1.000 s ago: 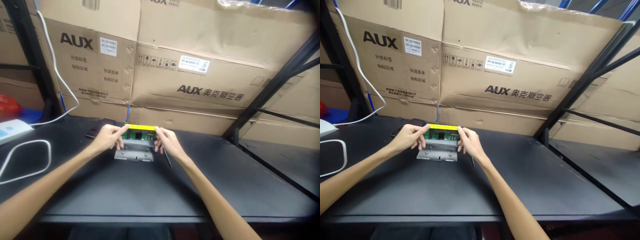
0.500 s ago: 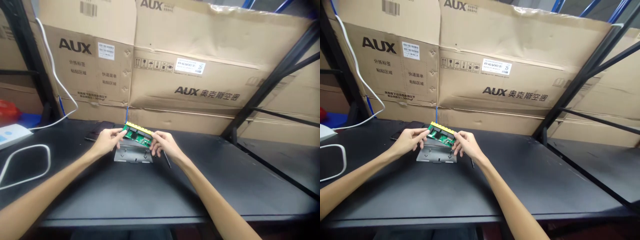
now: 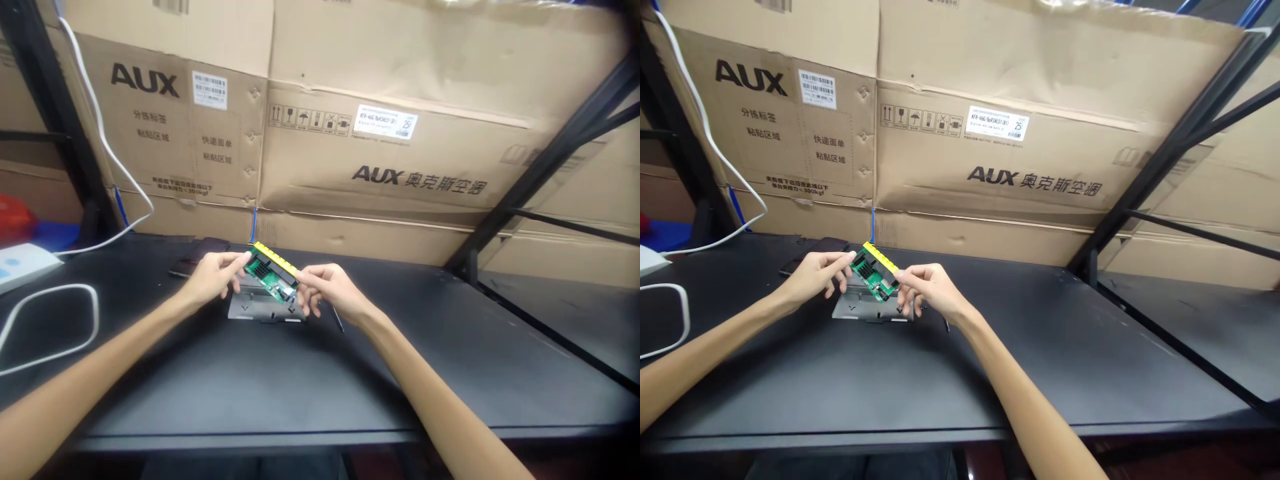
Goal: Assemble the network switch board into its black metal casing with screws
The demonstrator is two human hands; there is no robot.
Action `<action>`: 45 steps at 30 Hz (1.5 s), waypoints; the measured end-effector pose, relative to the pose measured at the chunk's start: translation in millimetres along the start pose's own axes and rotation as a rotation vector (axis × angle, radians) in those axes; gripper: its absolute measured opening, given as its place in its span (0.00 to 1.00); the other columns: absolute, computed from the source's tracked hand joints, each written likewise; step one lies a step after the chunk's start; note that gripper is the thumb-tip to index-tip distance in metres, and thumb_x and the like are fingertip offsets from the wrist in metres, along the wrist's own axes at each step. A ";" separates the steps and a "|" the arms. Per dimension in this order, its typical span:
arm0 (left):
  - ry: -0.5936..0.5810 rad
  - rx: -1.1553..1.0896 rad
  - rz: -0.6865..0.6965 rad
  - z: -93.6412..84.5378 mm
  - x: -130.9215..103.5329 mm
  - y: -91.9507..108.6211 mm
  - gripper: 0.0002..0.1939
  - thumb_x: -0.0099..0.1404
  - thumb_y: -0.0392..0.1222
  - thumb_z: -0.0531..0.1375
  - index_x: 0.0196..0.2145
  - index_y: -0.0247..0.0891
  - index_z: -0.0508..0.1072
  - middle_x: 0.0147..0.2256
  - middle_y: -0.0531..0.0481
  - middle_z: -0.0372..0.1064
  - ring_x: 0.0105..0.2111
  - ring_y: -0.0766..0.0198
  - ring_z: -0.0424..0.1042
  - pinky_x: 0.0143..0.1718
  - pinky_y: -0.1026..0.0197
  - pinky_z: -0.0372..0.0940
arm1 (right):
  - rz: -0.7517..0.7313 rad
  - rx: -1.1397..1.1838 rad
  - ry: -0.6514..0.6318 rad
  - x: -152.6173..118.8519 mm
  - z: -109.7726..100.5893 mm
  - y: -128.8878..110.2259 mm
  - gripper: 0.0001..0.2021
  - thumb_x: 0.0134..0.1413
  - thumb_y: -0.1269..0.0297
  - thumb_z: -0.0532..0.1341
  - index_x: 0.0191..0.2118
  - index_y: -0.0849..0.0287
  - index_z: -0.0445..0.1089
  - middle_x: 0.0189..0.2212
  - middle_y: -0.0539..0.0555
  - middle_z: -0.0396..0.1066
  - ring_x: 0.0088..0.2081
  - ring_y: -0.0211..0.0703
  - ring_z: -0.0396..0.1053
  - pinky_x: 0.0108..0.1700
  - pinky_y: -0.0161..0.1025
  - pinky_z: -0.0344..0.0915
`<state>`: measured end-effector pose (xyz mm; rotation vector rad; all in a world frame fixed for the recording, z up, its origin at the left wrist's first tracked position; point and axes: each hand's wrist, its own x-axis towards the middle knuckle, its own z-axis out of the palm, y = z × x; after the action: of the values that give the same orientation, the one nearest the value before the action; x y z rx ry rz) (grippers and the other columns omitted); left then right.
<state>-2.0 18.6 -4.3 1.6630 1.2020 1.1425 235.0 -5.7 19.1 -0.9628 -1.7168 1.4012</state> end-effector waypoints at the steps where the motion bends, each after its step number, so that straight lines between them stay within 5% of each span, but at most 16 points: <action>1: -0.008 0.001 -0.011 0.4 -0.3 0.7 0.24 0.60 0.60 0.58 0.26 0.31 0.71 0.21 0.50 0.66 0.17 0.68 0.65 0.11 0.70 0.57 | -0.001 0.000 -0.008 -0.3 0.3 -0.3 0.21 0.49 0.47 0.63 0.23 0.64 0.66 0.20 0.52 0.72 0.18 0.35 0.69 0.16 0.28 0.60; 4: -0.025 -0.015 -0.051 0.9 -0.2 1.7 0.24 0.62 0.58 0.57 0.26 0.31 0.71 0.20 0.49 0.65 0.16 0.68 0.65 0.11 0.70 0.57 | 0.005 -0.010 -0.029 -1.3 0.9 -1.0 0.21 0.49 0.47 0.64 0.23 0.64 0.67 0.20 0.52 0.72 0.18 0.35 0.69 0.17 0.28 0.60; 10: -0.022 -0.261 -0.152 -6.3 2.2 6.5 0.23 0.67 0.54 0.53 0.43 0.27 0.69 0.25 0.46 0.68 0.19 0.64 0.69 0.11 0.68 0.57 | -0.049 -0.060 0.066 -0.7 0.2 -1.0 0.21 0.48 0.47 0.64 0.23 0.64 0.68 0.19 0.52 0.71 0.17 0.34 0.68 0.16 0.28 0.59; 21: -0.110 -0.145 -0.103 -9.4 -1.6 9.7 0.24 0.61 0.60 0.58 0.33 0.31 0.68 0.22 0.47 0.69 0.16 0.63 0.70 0.09 0.68 0.57 | -0.101 -0.114 0.402 9.1 -4.7 9.6 0.22 0.47 0.44 0.63 0.23 0.61 0.66 0.11 0.47 0.62 0.13 0.35 0.64 0.12 0.28 0.58; 35: -0.237 -0.183 -0.010 -13.9 -3.1 5.6 0.24 0.59 0.56 0.62 0.18 0.36 0.61 0.14 0.55 0.58 0.14 0.68 0.66 0.11 0.70 0.57 | -0.049 -0.297 0.349 8.5 -6.5 16.1 0.23 0.53 0.42 0.57 0.23 0.59 0.62 0.13 0.44 0.58 0.12 0.30 0.54 0.13 0.29 0.49; 45: -0.282 -0.216 0.022 -14.8 -4.4 6.8 0.23 0.60 0.54 0.62 0.17 0.36 0.64 0.11 0.56 0.56 0.13 0.68 0.65 0.12 0.69 0.56 | -0.081 -0.396 0.345 13.0 -8.4 28.9 0.24 0.55 0.42 0.54 0.22 0.58 0.57 0.14 0.44 0.52 0.15 0.31 0.50 0.16 0.29 0.47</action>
<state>-14.9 13.8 5.5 1.6105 0.8547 0.9746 239.5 13.5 -7.1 -1.2492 -1.7716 0.7964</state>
